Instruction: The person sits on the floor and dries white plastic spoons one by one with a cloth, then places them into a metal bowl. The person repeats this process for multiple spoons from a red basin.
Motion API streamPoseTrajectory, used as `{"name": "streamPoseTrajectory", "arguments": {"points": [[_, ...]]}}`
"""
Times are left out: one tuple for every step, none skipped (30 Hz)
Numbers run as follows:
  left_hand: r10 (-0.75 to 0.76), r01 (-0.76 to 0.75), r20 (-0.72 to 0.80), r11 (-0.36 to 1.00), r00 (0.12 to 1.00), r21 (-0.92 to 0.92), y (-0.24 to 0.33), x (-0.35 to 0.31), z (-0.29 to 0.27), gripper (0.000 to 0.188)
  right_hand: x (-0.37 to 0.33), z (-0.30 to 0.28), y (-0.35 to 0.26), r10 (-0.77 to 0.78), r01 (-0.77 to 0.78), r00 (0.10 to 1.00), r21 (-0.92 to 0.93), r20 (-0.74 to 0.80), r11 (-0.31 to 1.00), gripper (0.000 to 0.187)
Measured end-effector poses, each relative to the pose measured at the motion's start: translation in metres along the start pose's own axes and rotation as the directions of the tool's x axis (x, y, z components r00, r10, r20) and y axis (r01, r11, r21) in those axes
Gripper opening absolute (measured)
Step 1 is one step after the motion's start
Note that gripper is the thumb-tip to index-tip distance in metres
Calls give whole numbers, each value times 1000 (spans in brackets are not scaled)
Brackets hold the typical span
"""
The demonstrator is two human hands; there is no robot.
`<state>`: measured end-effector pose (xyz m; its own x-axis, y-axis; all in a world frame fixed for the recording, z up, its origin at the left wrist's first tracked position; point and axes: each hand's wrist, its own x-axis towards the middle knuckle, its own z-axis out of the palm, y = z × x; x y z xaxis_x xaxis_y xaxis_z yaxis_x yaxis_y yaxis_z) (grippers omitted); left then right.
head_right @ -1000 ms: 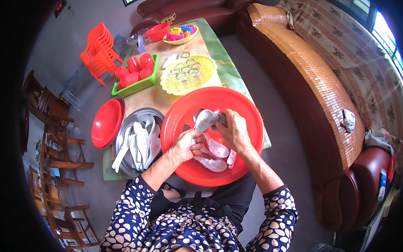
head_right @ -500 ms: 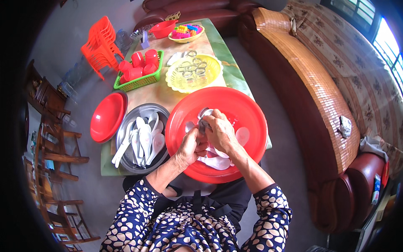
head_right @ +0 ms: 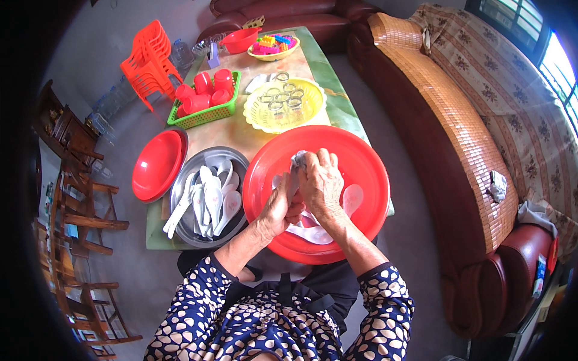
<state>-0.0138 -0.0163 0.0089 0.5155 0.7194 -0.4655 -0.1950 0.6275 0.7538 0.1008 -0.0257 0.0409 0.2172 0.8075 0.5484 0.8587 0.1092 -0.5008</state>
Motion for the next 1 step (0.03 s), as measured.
{"name": "streamPoseTrajectory", "arguments": {"points": [[6,-5,-49,1000,999,18,2,-3,6,56,0,0,1,1,-1,1000,-3,2,1000,27]]}}
